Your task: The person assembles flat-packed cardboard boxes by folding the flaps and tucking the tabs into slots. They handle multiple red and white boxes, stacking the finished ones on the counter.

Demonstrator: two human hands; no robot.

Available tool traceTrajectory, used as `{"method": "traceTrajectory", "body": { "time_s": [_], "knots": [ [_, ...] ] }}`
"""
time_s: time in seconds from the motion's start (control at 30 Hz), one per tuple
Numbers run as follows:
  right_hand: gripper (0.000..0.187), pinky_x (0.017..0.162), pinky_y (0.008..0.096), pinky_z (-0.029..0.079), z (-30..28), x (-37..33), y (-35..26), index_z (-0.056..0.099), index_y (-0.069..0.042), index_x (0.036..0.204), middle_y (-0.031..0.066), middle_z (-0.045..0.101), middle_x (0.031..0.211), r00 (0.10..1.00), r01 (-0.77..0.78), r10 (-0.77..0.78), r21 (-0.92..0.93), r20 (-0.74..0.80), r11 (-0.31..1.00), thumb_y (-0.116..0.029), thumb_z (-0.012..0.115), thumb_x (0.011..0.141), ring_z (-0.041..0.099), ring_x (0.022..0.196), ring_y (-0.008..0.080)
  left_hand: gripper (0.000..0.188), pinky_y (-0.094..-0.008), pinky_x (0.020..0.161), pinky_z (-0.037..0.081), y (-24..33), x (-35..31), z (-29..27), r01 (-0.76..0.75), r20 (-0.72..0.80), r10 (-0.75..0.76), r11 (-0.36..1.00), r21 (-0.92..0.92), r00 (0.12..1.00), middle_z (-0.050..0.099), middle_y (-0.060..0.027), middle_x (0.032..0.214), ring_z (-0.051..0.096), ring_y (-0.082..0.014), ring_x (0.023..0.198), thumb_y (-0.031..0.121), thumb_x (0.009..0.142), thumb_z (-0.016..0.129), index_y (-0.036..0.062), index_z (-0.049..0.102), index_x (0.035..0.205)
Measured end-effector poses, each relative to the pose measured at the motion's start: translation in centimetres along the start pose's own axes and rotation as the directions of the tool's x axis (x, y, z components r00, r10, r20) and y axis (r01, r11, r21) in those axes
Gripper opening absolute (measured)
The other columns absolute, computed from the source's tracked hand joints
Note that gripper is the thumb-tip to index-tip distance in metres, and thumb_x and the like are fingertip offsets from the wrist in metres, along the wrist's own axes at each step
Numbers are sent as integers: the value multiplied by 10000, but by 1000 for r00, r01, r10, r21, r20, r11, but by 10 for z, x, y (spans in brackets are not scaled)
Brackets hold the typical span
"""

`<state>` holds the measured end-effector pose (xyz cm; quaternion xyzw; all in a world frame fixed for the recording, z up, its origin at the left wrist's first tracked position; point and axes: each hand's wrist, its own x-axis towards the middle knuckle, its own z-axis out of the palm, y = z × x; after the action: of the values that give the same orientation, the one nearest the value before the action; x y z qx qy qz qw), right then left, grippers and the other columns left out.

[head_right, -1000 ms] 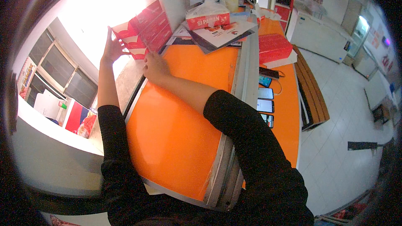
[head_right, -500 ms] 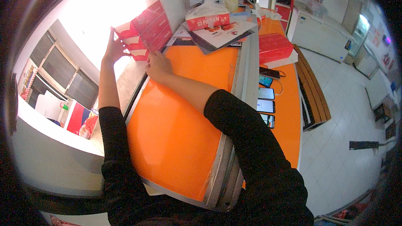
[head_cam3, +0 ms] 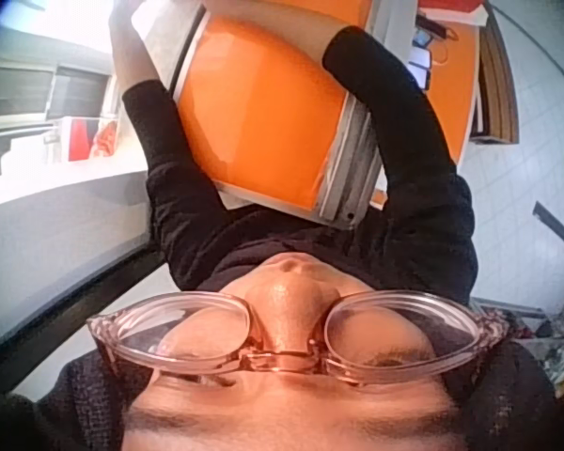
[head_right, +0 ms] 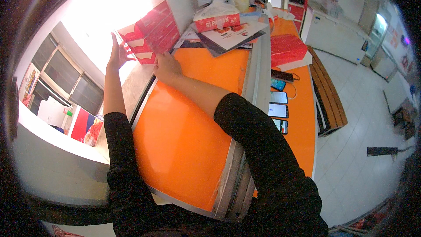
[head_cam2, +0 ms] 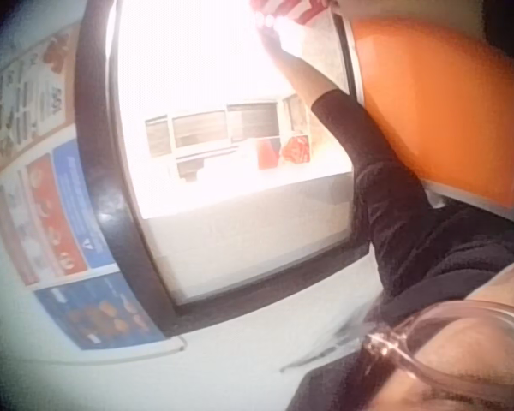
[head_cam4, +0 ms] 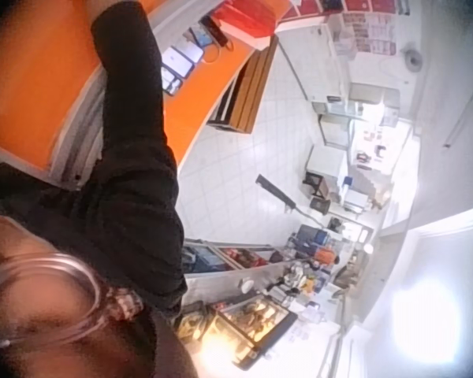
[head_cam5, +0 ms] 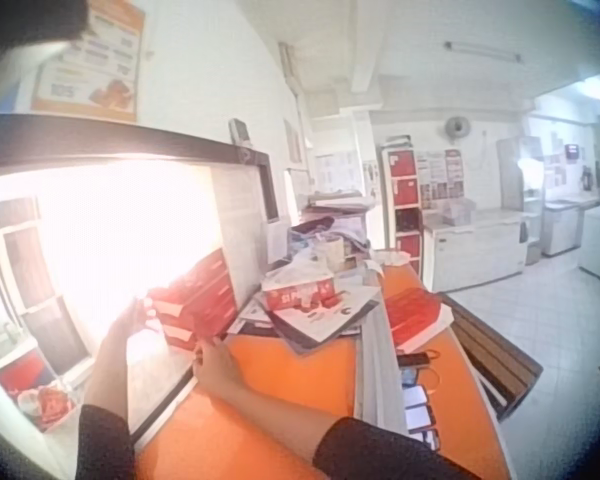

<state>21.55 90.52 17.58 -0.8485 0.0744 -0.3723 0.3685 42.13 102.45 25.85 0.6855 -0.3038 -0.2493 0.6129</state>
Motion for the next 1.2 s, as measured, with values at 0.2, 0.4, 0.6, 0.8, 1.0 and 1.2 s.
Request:
{"method": "traceTrajectory", "body": {
  "time_s": [0.2, 0.4, 0.6, 0.8, 1.0, 1.2],
  "knots": [
    [96, 769, 407, 461, -6, 0, 0, 567, -48, 856, 131, 564, 935, 999, -32, 32, -6, 26, 999, -95, 570, 772, 569, 893, 311, 946, -475, 856, 397, 6, -12, 17, -6, -42, 6, 1000, 12, 999, 314, -190, 1418, 436, -334, 1164, 739, 792, -50, 68, 22, 1455],
    [97, 772, 428, 461, -11, 0, -3, 569, -52, 862, 128, 579, 947, 999, -41, 41, -32, 20, 999, -112, 556, 787, 570, 905, 325, 944, -564, 942, 310, 4, -7, 17, -49, -75, 49, 999, 5, 996, 211, -207, 1461, 336, -392, 1258, 732, 804, -30, 40, 11, 1444],
    [106, 768, 433, 461, -12, -1, -8, 568, -52, 868, 135, 593, 952, 997, -55, 57, -36, 48, 998, -126, 537, 798, 571, 914, 327, 945, -643, 1003, 187, -3, 3, 4, -81, -120, 75, 995, -50, 990, 76, -218, 1492, 193, -432, 1338, 745, 805, 0, 39, -100, 1425],
    [135, 733, 447, 470, -10, 0, -5, 577, -57, 865, 135, 633, 880, 991, -34, 42, -71, 126, 997, -171, 550, 797, 600, 852, 329, 945, -674, 980, 185, -5, 7, -2, -99, -134, 90, 993, -60, 987, 38, -219, 1498, 182, -450, 1336, 770, 784, 8, 89, -212, 1402],
    [179, 713, 444, 482, -5, -3, -6, 599, -70, 861, 138, 653, 838, 961, 84, -49, -118, 273, 990, -235, 557, 805, 623, 825, 321, 928, -675, 983, 180, -7, 11, -12, -122, -139, 107, 988, -100, 985, -1, -216, 1501, 172, -452, 1339, 758, 807, 62, 103, -203, 1408],
    [228, 703, 446, 482, -8, -5, -9, 624, -82, 875, 136, 655, 849, 916, 182, -77, -236, 393, 954, -292, 556, 818, 625, 827, 314, 1148, -658, 1024, 124, 8, 7, 5, -247, -405, 134, 939, -241, 905, 98, -248, 1479, 127, -427, 1358, 877, 687, 127, 5, 76, 1432]
  ]
}}
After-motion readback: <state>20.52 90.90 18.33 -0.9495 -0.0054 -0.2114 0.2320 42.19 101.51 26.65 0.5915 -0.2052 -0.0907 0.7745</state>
